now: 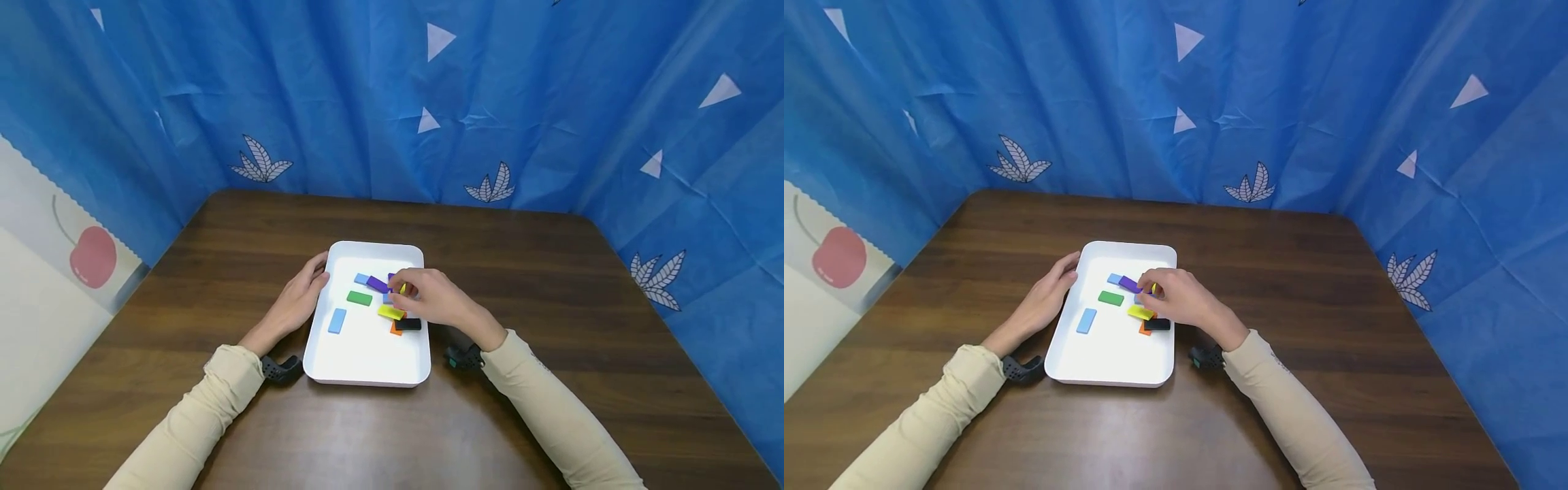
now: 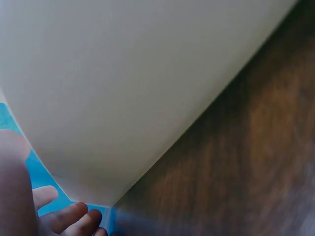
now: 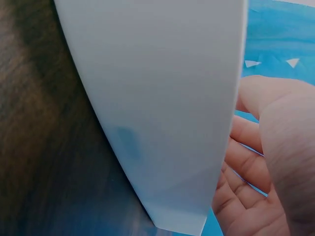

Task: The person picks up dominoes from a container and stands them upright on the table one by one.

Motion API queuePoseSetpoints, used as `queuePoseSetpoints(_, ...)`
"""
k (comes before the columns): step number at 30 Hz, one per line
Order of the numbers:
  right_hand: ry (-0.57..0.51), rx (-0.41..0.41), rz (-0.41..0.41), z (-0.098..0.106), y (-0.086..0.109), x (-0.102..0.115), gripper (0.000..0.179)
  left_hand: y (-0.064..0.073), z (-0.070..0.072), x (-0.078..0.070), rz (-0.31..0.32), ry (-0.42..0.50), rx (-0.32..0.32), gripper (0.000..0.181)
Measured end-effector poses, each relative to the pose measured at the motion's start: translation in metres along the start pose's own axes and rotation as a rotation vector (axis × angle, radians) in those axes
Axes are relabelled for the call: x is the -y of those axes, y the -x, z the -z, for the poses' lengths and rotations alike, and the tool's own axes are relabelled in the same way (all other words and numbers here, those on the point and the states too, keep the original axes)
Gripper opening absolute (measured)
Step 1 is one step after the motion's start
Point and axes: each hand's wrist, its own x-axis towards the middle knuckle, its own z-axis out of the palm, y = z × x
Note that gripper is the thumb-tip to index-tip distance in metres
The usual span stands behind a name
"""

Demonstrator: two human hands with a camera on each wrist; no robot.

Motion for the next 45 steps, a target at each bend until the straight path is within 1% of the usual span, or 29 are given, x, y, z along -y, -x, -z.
queuePoseSetpoints(4,0.014,0.009,-0.002,0.001,0.001,-0.002,0.028,-0.002,-0.002,-0.004,-0.001,-0.002,0.005,0.059)
queuePoseSetpoints(9,0.027,0.021,-0.028,0.002,0.005,-0.005,0.028,-0.007,-0.008,-0.007,-0.025,-0.018,0.031,0.06)
queuePoseSetpoints(11,0.024,0.014,-0.028,0.002,0.006,-0.006,0.027,-0.007,-0.009,-0.007,-0.031,-0.017,0.031,0.06)
queuePoseSetpoints(15,0.012,0.012,-0.013,-0.001,0.008,-0.005,0.025,-0.006,-0.009,-0.008,-0.023,-0.024,0.026,0.059)
queuePoseSetpoints(22,0.023,0.047,0.004,-0.008,0.011,-0.003,0.023,-0.001,-0.01,-0.006,-0.011,-0.044,0.047,0.062)
queuePoseSetpoints(29,0.06,0.055,0.012,-0.008,0.008,-0.002,0.027,-0.003,-0.008,-0.007,-0.008,-0.045,0.036,0.061)
queuePoseSetpoints(34,0.079,0.083,0.008,-0.007,0.005,0.001,0.03,-0.002,-0.005,-0.005,0.001,-0.064,0.03,0.061)
queuePoseSetpoints(37,0.089,0.085,0.01,-0.008,0.002,0.003,0.029,-0.001,-0.004,-0.003,0.008,-0.071,0.025,0.061)
queuePoseSetpoints(42,0.125,0.087,0.025,-0.013,0.0,0.005,0.028,-0.001,-0.002,-0.001,0.017,-0.081,0.021,0.061)
queuePoseSetpoints(45,0.138,0.093,0.021,-0.016,0.0,0.006,0.029,0.0,-0.001,-0.001,0.024,-0.087,0.025,0.061)
